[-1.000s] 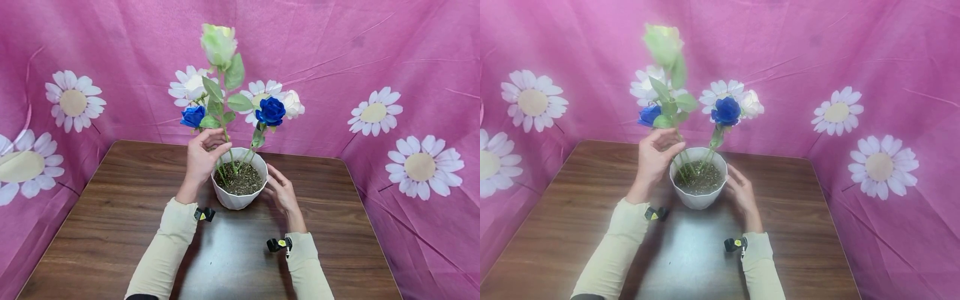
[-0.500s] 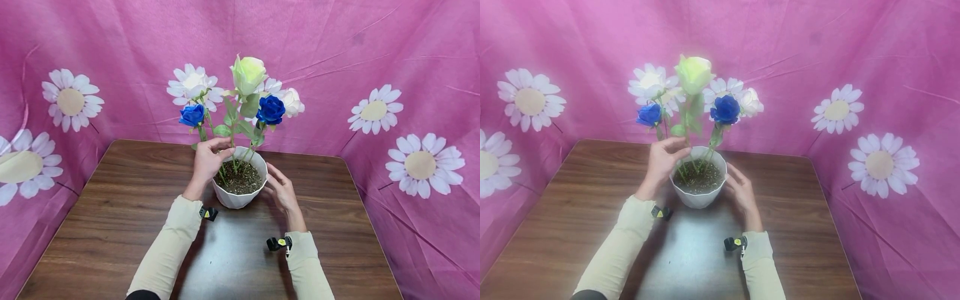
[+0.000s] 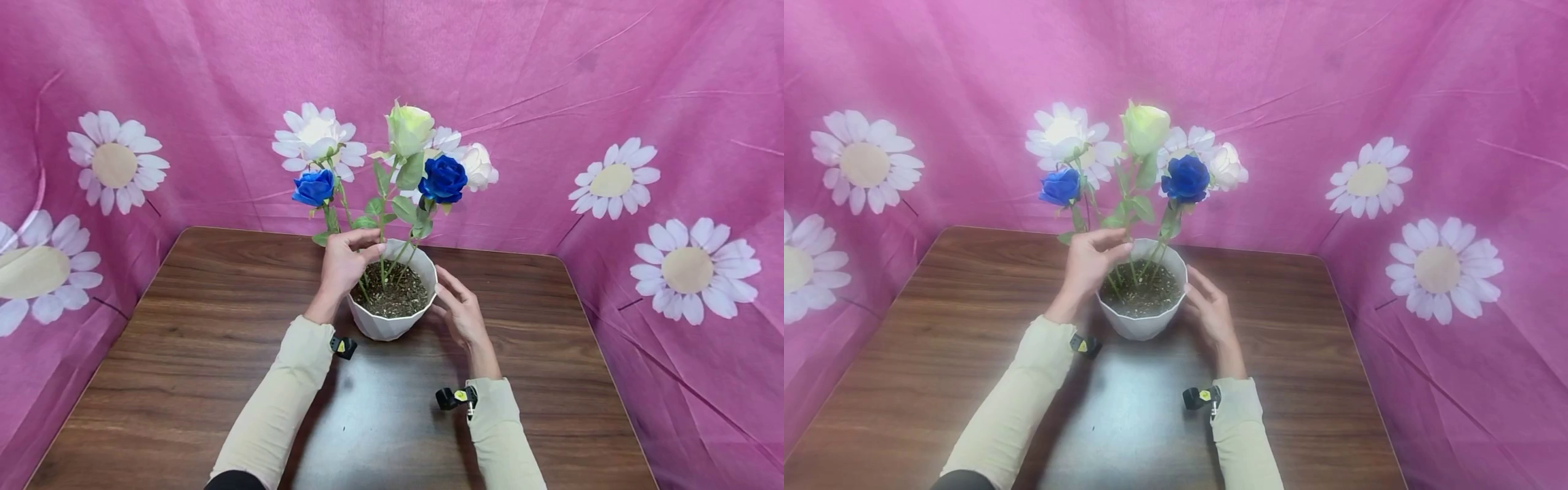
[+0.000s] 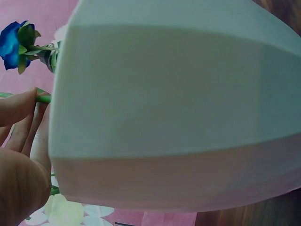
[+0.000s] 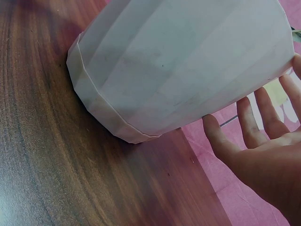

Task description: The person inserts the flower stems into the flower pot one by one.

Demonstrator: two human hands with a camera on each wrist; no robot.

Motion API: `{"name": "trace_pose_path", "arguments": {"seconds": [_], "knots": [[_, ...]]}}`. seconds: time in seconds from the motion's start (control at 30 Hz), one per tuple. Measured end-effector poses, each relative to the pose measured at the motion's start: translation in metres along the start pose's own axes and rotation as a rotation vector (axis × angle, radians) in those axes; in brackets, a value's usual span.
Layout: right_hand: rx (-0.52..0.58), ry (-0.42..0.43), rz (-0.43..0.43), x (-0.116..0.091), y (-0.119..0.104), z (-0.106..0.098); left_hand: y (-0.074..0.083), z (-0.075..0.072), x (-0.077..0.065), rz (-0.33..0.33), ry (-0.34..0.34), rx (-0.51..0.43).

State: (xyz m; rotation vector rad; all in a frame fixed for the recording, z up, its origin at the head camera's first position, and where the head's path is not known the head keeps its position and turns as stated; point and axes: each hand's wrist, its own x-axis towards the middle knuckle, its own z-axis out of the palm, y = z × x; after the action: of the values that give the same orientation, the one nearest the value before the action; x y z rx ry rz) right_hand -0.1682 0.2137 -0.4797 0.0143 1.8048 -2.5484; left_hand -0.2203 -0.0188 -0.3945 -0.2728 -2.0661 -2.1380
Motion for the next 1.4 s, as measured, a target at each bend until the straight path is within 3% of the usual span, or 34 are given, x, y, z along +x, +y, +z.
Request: {"name": "trace_pose_path", "arguments": {"seconds": [0.43,0.73,1.07,1.2,1.4], "knots": [[-0.006,0.013,0.006,-0.001,-0.001,0.001,-0.01,0.012,-0.002,0.065,-0.068,0.188],[0.006,0.004,0.003,-0.001,-0.001,0.002,-0.015,0.016,-0.004,0.078,-0.063,0.237],[-0.007,-0.046,-0.056,0.0,0.004,-0.003,-0.02,0.011,-0.007,0.204,-0.069,0.353],[0.011,-0.102,-0.105,0.002,0.01,-0.008,-0.02,0.007,-0.007,0.198,-0.073,0.376],[-0.014,-0.046,-0.057,-0.001,0.003,-0.002,-0.019,0.005,-0.005,0.19,-0.096,0.388]]}}
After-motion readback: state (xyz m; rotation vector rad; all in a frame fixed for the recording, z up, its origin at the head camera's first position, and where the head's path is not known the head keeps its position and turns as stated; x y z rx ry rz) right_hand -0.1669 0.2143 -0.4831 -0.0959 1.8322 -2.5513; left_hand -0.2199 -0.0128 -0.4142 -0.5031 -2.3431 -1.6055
